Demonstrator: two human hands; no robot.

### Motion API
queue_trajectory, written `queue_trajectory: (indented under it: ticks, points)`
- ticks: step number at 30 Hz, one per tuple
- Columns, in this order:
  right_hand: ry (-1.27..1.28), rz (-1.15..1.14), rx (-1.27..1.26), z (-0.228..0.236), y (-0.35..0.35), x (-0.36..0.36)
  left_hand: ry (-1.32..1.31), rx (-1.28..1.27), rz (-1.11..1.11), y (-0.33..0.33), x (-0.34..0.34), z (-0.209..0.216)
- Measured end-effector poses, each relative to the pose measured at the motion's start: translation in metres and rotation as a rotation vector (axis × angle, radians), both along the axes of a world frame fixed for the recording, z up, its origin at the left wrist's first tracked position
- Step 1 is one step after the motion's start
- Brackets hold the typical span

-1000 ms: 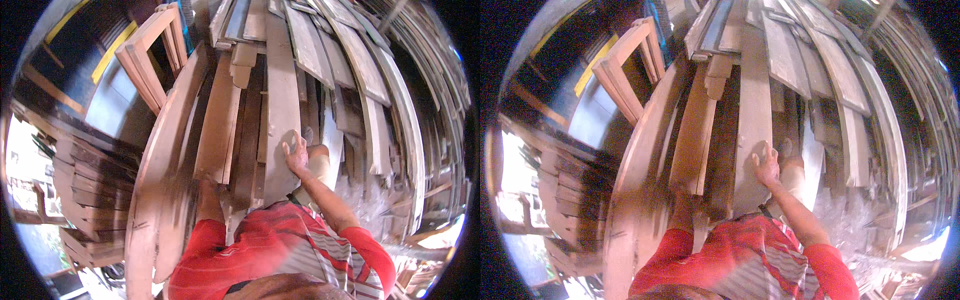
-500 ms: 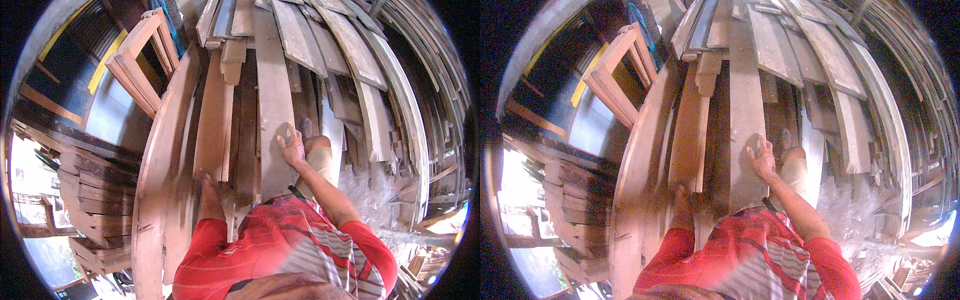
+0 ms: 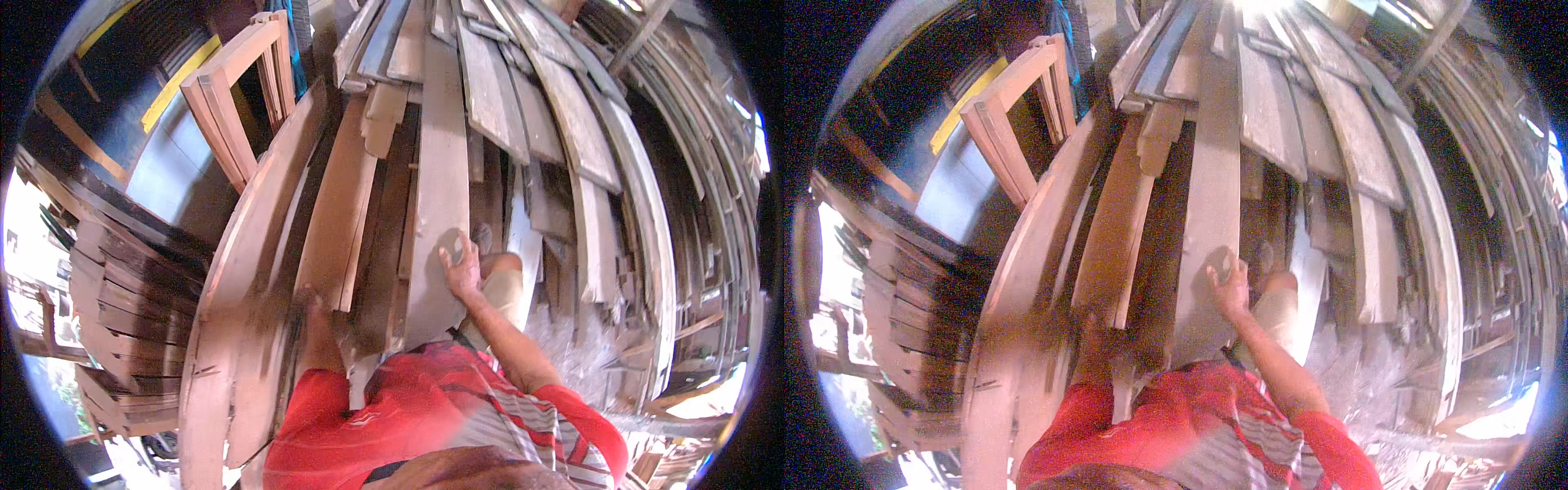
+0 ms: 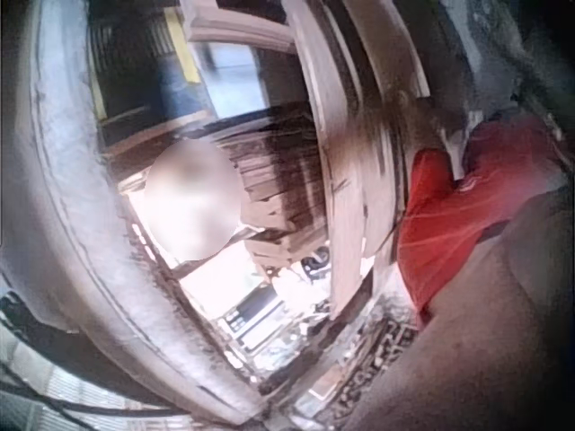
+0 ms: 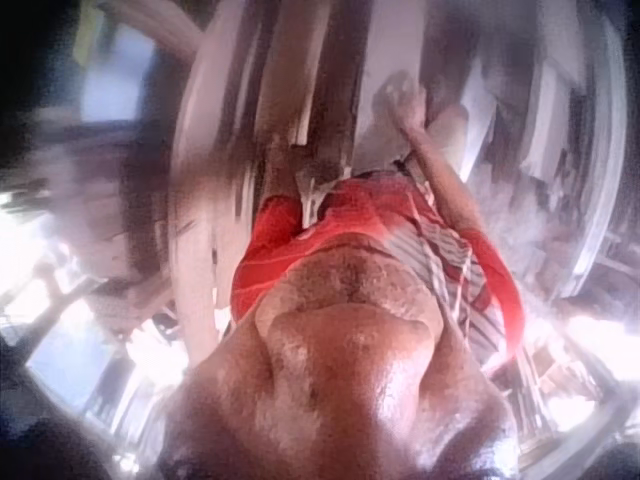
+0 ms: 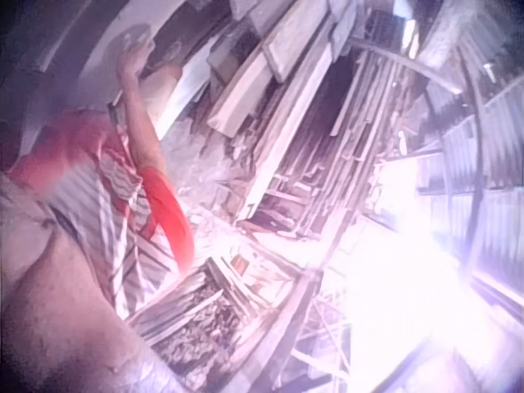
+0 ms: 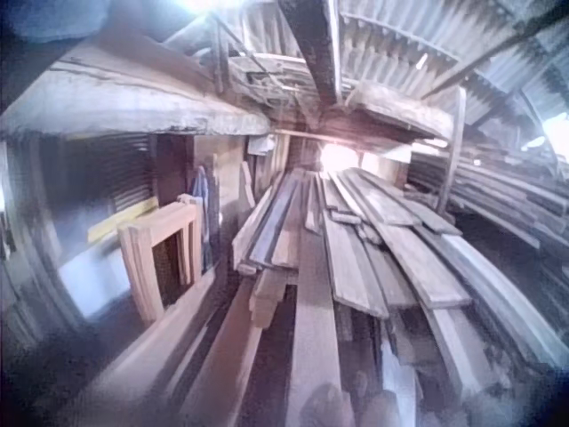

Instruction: The person sorts through a stack of wooden planks by picking up, moving, and repositioning the boards by hand.

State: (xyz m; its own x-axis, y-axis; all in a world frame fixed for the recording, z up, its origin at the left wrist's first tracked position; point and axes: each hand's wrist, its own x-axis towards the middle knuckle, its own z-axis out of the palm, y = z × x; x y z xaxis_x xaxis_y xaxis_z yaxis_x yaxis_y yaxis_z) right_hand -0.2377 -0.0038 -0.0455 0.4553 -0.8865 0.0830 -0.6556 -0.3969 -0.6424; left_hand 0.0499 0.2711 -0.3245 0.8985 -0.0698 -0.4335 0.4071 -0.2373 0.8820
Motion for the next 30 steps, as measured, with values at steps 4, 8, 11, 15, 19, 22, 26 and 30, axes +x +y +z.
queue_trajectory:
  ticks: [4, 8, 11, 15, 19, 22, 26, 30]
  points:
    - [-0.057, 0.031, -0.048, -0.013, 0.002, -0.002, 0.017, 0.018, 0.005, 0.001, 0.003, 0.0]
    - [-0.052, 0.049, -0.105, -0.023, -0.006, -0.006, 0.041, 0.041, 0.0, 0.0, -0.004, 0.0]
    - [-0.042, 0.059, -0.087, -0.01, -0.001, -0.002, 0.032, 0.1, 0.039, 0.006, -0.012, 0.0]
    - [0.01, 0.031, 0.075, 0.009, 0.002, 0.008, -0.36, 0.549, 0.312, -0.005, -0.026, 0.019]
    - [0.055, -0.05, 0.01, -0.007, -0.015, -0.005, -0.882, 0.773, 0.145, -0.071, -0.007, 0.108]
    - [0.263, 0.192, -0.351, 0.037, -0.007, 0.019, -0.769, 0.845, -0.02, -0.077, 0.037, 0.088]
    - [0.121, 0.462, -0.28, 0.093, -0.038, 0.075, -0.608, 0.841, -0.219, -0.112, 0.079, 0.082]
    - [0.192, 0.733, -0.361, 0.137, -0.11, 0.165, -0.494, 0.947, -0.344, -0.139, 0.078, 0.073]
